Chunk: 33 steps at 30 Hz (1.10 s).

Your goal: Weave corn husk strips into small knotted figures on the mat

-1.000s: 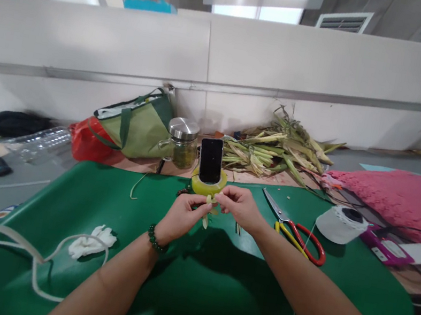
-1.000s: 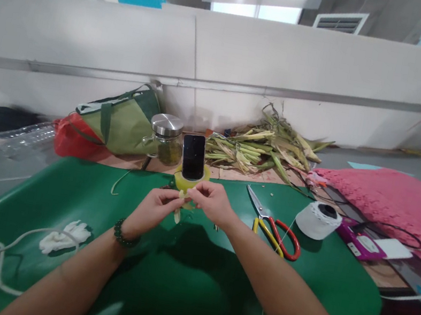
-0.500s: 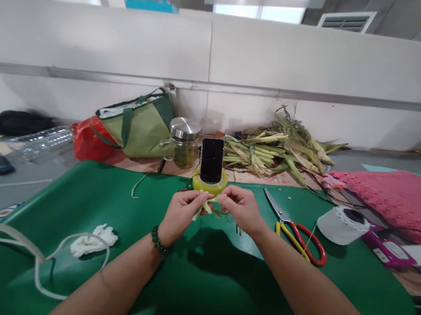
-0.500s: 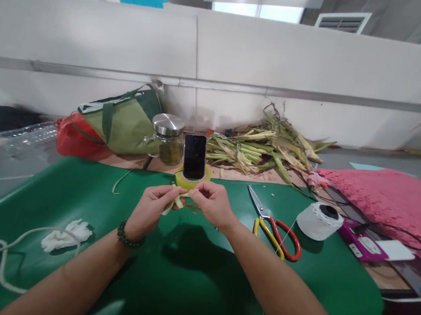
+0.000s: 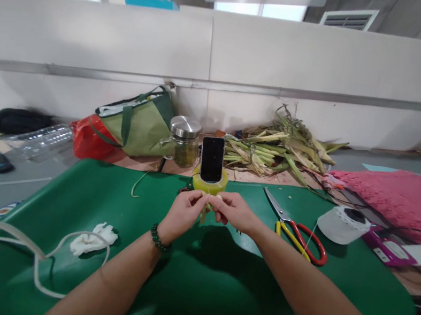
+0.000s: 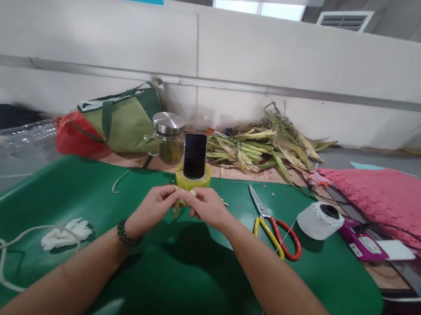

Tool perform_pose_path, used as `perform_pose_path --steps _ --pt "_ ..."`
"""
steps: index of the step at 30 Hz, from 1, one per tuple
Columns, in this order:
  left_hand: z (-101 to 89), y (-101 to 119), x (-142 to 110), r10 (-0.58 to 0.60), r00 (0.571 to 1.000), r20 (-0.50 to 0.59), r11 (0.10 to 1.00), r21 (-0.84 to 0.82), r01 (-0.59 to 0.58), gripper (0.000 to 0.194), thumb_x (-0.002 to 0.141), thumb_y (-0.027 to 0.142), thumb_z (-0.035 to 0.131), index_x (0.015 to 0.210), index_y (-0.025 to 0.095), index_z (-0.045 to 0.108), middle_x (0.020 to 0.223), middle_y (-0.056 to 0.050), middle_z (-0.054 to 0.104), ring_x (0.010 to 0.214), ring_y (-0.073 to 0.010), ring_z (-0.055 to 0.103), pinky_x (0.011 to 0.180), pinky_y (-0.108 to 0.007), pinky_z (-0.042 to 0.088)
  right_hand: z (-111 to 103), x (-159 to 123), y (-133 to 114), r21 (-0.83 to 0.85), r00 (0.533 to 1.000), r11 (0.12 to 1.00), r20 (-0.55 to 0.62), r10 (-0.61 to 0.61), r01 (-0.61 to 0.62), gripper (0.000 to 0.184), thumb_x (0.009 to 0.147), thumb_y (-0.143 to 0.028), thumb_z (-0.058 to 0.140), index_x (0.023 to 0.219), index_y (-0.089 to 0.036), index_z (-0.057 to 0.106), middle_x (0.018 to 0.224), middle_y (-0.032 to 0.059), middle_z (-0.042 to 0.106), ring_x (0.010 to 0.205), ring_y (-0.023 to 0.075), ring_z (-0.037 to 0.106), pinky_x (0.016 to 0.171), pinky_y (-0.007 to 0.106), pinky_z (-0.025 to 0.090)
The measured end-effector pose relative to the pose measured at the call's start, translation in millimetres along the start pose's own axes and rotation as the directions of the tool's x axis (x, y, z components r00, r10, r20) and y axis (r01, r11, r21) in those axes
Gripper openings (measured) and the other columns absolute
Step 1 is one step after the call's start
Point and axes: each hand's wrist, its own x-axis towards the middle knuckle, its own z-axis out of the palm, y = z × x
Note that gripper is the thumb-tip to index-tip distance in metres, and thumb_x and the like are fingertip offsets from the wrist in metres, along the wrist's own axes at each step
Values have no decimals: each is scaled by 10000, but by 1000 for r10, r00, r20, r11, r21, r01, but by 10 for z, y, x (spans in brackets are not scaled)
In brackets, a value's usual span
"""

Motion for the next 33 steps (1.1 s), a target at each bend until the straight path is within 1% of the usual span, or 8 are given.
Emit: perform_pose_path --steps 4,8,13,15,18,23,28,33 --pt "-10 8 -2 -23 1000 5 998 -54 23 350 798 461 557 640 151 594 615 -11 590 584 -123 511 570 -238 415 3 29 37 66 999 997 -16 51 -50 563 735 -703 526 606 -155 534 490 -13 554 408 71 478 418 198 395" --pt "-13 10 4 -2 1000 3 997 -80 2 389 805 490 553 595 163 539 562 10 529 553 -111 473 549 -231 399 24 31 37 132 992 988 108 62 -76 478 673 -616 656 632 -147 572 489 -25 575 395 68 487 405 194 399" --pt "1 -2 9 -35 999 25 986 -161 38 372 730 510 648 638 160 562 598 3 562 572 -121 518 552 -237 419 60 17 4 246 999 969 -37 34 -24 326 634 -425 732 566 -154 564 454 -53 530 390 50 448 401 181 367" --pt "7 -16 9 -20 999 42 987 -160 27 348 681 477 710 664 157 574 600 2 575 574 -123 528 548 -235 415 65 13 -6 304 997 951 -23 69 -59 310 641 -405 714 551 -158 550 445 -49 526 385 55 445 398 187 369" --pt "9 -45 8 2 998 60 989 -148 7 314 673 433 726 686 157 576 598 0 586 571 -126 535 541 -236 412 68 13 -9 360 994 927 8 106 -102 356 671 -470 667 554 -157 544 459 -30 536 387 64 450 392 196 372" --pt "-5 -58 12 24 1000 5 997 -68 -23 276 644 347 745 638 166 538 576 28 538 563 -113 513 527 -221 400 55 4 -3 189 992 981 -122 -23 46 319 666 -446 692 595 -152 588 471 -42 510 413 58 432 417 193 349" --pt "-37 -1 17 -41 990 135 988 -143 61 250 653 345 725 709 153 576 642 14 567 570 -107 522 547 -230 433 48 -39 -26 -66 974 983 -141 -177 169 325 757 -450 619 606 -166 566 484 -37 491 438 70 408 429 206 315" --pt "-68 -1 29 -121 979 162 958 -240 158 251 601 312 754 655 149 571 628 4 596 603 -122 564 595 -251 471 41 -66 -24 -239 945 941 -162 -284 241 294 817 -373 550 602 -173 533 539 -15 521 501 89 436 477 213 334"
